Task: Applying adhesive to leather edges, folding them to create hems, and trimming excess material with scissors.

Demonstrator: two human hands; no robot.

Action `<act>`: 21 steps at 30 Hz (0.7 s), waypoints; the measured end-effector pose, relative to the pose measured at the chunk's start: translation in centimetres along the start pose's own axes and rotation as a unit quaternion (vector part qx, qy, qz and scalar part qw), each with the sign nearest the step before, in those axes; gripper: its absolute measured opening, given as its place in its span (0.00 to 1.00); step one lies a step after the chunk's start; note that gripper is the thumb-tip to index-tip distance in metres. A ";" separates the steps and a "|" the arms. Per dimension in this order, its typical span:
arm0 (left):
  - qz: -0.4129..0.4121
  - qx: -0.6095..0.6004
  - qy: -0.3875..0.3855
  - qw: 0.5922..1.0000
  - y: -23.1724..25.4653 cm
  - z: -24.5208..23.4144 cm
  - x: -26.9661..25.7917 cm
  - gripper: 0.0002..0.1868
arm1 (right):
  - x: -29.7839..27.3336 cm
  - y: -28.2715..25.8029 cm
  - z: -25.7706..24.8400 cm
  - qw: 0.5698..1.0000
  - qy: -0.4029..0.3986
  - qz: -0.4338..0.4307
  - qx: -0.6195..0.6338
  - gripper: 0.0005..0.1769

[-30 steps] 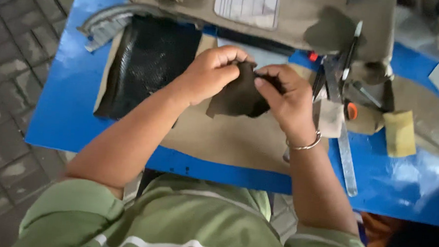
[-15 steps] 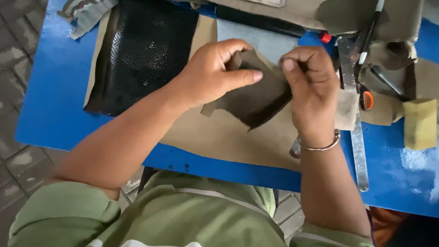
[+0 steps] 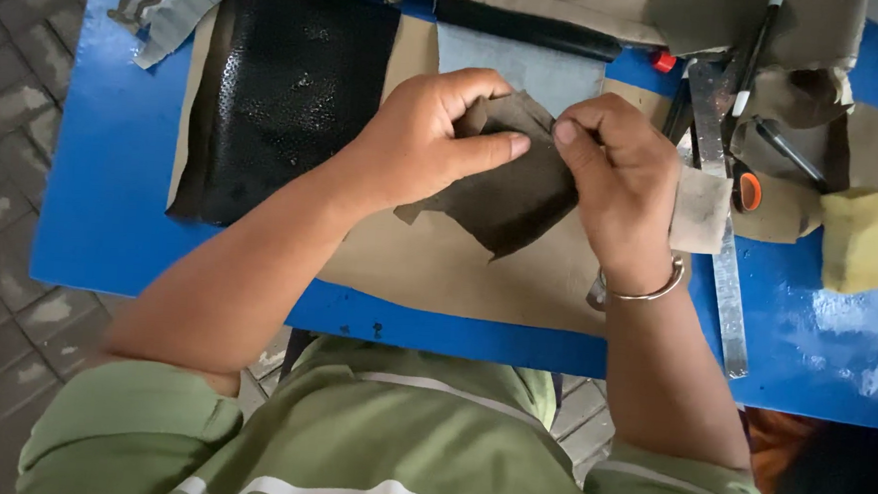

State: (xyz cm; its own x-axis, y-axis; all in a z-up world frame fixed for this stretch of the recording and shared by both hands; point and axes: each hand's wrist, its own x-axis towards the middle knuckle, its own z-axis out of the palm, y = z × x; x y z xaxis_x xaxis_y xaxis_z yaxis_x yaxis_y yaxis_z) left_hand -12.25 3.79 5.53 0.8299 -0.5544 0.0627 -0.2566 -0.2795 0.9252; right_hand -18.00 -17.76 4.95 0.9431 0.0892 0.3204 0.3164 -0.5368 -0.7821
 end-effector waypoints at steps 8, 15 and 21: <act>0.038 -0.060 -0.026 0.997 -1.2 -0.1 0.5 0.09 | 0.7 0.8 0.6 0.951 0.008 0.175 0.255 0.15; -0.040 -0.100 0.152 0.983 -0.3 1.1 0.5 0.08 | 1.2 -2.7 0.8 0.961 0.176 -0.162 -0.140 0.17; 0.051 -0.244 0.138 0.958 -2.5 2.7 0.7 0.21 | 0.5 -2.0 2.1 0.907 0.182 -0.189 -0.330 0.02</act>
State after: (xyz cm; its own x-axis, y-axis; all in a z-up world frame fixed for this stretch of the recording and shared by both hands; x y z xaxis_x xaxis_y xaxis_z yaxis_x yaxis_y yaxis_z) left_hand -12.39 1.95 2.28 0.9295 -0.3116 0.1972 -0.1374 0.2036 0.9694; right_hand -17.98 -14.86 5.58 0.6457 0.1521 0.7483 0.3662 -0.9216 -0.1286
